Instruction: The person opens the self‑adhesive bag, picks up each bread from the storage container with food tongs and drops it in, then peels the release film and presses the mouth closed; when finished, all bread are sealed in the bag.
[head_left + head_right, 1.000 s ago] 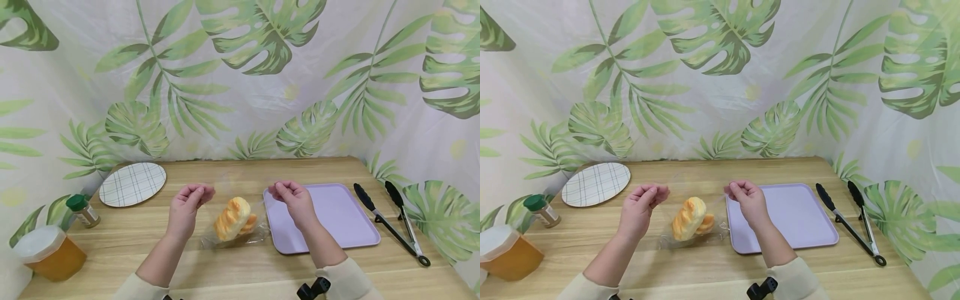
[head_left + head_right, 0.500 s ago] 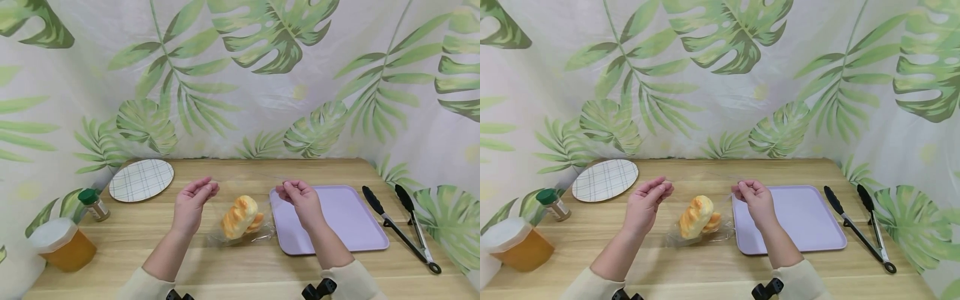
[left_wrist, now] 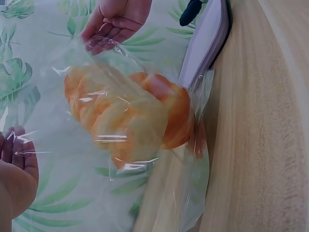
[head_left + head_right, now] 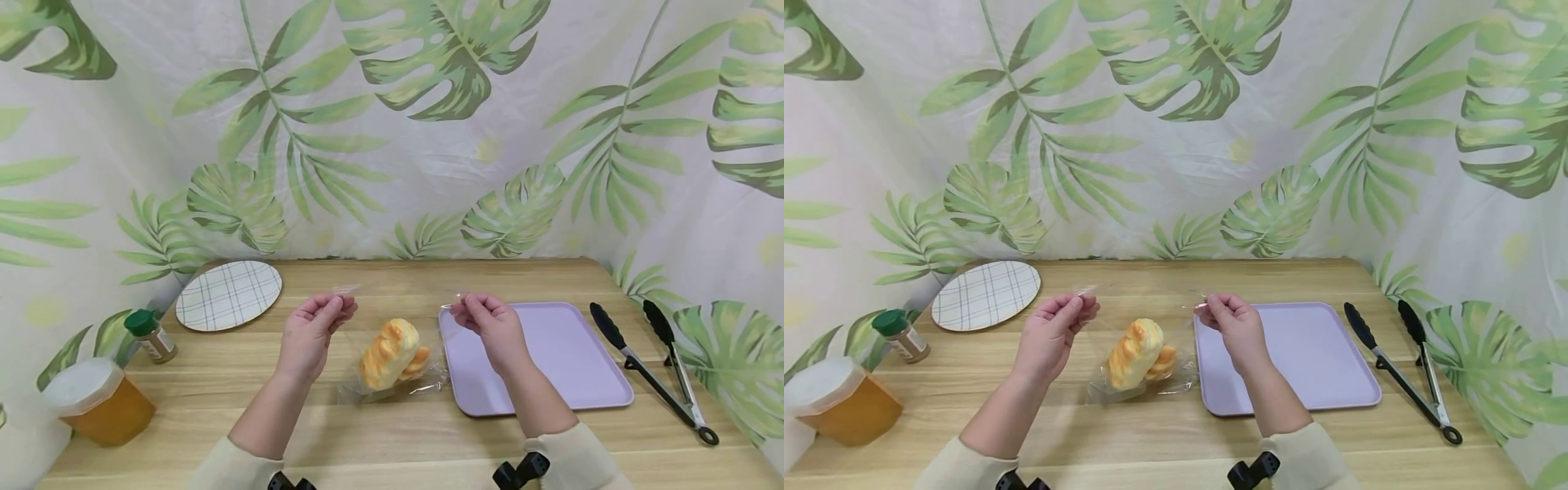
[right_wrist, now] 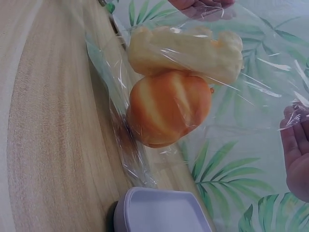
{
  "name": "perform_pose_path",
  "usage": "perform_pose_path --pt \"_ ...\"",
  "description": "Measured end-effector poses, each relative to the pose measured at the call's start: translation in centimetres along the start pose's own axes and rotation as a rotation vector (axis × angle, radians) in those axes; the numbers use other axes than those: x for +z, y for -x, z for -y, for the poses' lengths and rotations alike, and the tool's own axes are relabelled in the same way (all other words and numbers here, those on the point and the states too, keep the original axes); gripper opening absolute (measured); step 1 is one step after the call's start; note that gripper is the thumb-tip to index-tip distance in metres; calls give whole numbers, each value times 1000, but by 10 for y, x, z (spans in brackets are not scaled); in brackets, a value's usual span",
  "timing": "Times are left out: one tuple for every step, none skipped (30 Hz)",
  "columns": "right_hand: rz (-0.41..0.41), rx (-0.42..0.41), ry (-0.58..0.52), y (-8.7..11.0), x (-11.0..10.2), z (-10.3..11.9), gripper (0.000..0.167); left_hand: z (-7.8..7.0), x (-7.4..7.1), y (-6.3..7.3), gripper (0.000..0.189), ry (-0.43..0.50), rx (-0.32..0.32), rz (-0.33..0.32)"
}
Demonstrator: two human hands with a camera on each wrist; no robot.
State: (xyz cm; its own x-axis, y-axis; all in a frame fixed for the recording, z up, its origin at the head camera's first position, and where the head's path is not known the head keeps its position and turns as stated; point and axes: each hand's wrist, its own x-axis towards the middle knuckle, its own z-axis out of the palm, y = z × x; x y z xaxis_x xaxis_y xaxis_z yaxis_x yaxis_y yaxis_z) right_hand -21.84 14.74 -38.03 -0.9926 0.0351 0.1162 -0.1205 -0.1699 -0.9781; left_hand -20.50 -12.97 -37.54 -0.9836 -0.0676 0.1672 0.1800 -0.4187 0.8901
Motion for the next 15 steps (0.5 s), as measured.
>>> perform_pose_path --pt "5 1 -14 0 0 0 19 0 -1 0 26 -3 -4 1" --pt "11 3 -33 0 -1 1 22 -1 -1 0 26 -6 -9 1" --pt "20 8 -54 1 -1 1 26 -1 -1 -1 26 -9 -15 -4" --pt "34 12 -72 1 -2 2 29 -2 -2 -1 27 -10 -20 -6" --pt "47 17 -92 2 -3 3 31 -2 -2 -1 28 -12 -28 -10" --pt "60 24 -111 2 -3 3 32 -1 -2 -1 29 -6 -28 -7" --pt "76 32 -129 2 -4 4 33 -1 -3 -2 29 -1 -31 -5" --pt "89 43 -146 2 -4 4 34 -1 -3 -2 29 3 -36 -4" --pt "103 52 -160 1 -5 5 34 -1 -3 -2 30 7 -43 -5" --pt "116 56 -166 1 -5 5 34 0 -3 -2 30 10 -47 -5" --pt "125 62 -170 0 -6 5 34 0 -3 -2 29 14 -53 -4" --pt "134 65 -171 0 -6 5 34 0 -3 -2 29 22 -53 -1" --pt "141 68 -170 -1 -6 5 35 0 -3 -2 28 26 -55 1" --pt "144 67 -167 -1 -6 5 35 0 -3 -2 29 31 -54 2" --pt "148 68 -162 -2 -7 5 35 -1 -2 -2 29 35 -54 3"
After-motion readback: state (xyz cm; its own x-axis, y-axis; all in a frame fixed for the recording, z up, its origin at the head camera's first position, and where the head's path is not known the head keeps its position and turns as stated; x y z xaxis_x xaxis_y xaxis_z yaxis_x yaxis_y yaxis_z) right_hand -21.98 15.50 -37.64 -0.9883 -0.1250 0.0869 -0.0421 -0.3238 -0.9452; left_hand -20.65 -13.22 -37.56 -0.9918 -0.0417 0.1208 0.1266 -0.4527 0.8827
